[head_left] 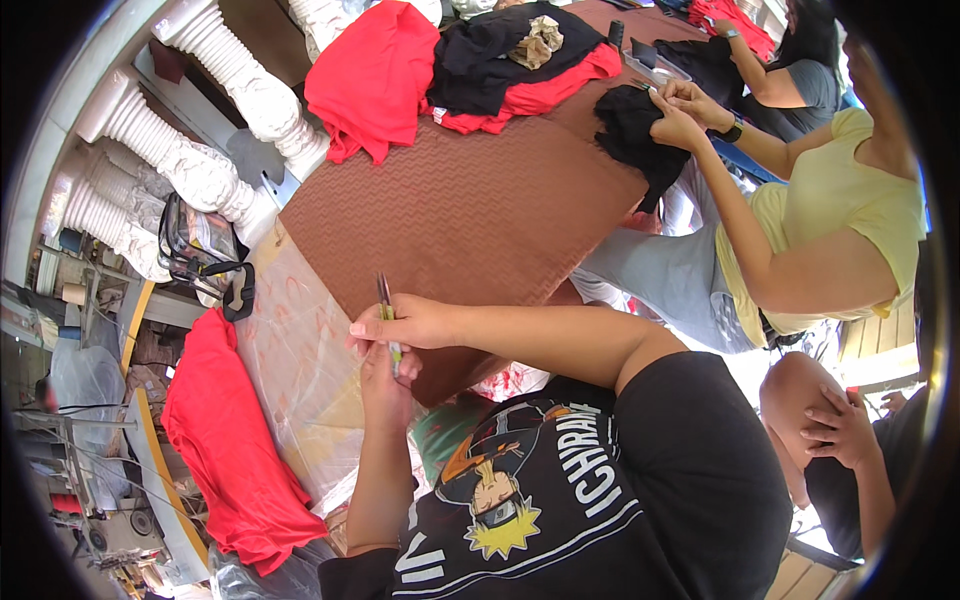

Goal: The person sorts and examines t-shirts on a work table, using a pair of shears to trim stray threads and then folding the shirts.

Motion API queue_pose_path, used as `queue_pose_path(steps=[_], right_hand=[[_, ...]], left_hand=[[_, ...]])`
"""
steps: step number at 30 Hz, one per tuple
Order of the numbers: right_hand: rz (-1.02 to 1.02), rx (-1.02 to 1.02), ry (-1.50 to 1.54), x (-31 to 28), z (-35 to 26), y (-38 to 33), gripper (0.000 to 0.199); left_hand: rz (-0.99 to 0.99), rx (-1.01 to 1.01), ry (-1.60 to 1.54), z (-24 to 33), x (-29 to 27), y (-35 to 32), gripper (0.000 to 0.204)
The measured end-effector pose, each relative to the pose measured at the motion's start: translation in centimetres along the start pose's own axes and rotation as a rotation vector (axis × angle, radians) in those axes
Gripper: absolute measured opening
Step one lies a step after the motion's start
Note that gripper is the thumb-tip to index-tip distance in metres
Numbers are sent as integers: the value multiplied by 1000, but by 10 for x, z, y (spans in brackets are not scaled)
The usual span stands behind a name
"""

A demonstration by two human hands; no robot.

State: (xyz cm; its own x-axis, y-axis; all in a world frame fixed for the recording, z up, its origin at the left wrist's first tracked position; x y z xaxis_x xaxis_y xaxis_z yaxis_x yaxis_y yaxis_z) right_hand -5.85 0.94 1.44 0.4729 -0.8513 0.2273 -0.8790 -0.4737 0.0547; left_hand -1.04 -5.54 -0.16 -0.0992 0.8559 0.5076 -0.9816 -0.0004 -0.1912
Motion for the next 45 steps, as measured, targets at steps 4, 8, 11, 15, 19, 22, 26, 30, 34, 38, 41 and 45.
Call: queue_pose_path(steps=[4, 8, 11, 15, 19, 22, 26, 30, 34, 38, 41, 45], right_hand=[[17, 41, -140, -2, -16, -12, 38], [199, -20, -151, -22, -10, -3, 32], [369, -108, -224, -41, -19, -2, 24], [456, -201, -625, -46, -37, -10, 21], [414, -263, -1013, -50, -15, -8, 27], [423, -369, -1002, -43, -11, -9, 36], [394, -358, -597, -23, -21, -10, 54], [434, -528, -677, -11, -24, -8, 44], [202, 29, -509, -14, -9, -5, 39], [222, -418, -775, -17, -10, -6, 37], [262, -522, -975, -26, -7, -10, 35], [212, -555, -1135, -29, 13, -13, 32]], left_hand=[[23, -12, 127, -9, 2, -9, 19], [45, -30, 426, -20, -7, -6, 23], [56, 18, 534, -18, -5, -11, 28], [68, 135, 494, -3, -13, -14, 26], [135, 317, 445, 41, 2, -23, 22], [164, 521, 509, 64, 12, -32, 23], [306, 570, 446, 52, 1, -23, 26], [82, 139, 357, 8, 0, -17, 29], [98, 66, 389, 6, -16, -5, 23], [341, 22, 10, 19, -52, 18, 17], [609, 159, 126, 23, -127, 73, 17], [683, 321, 892, 50, -181, 159, 29]])
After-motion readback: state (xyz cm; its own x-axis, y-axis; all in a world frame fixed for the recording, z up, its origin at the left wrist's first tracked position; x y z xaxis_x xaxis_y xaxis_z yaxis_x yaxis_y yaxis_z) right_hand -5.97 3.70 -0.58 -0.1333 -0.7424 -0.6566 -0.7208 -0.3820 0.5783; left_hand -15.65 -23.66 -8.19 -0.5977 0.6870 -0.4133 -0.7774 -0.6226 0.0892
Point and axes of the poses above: each hand's wrist, its own y-axis towards the middle knuckle, its own x-axis out of the palm, z = x × y, the point moved 7 cm from there along y, towards the middle knuckle, and after that the axes turned 12 degrees about z, right-handed, at the moved point
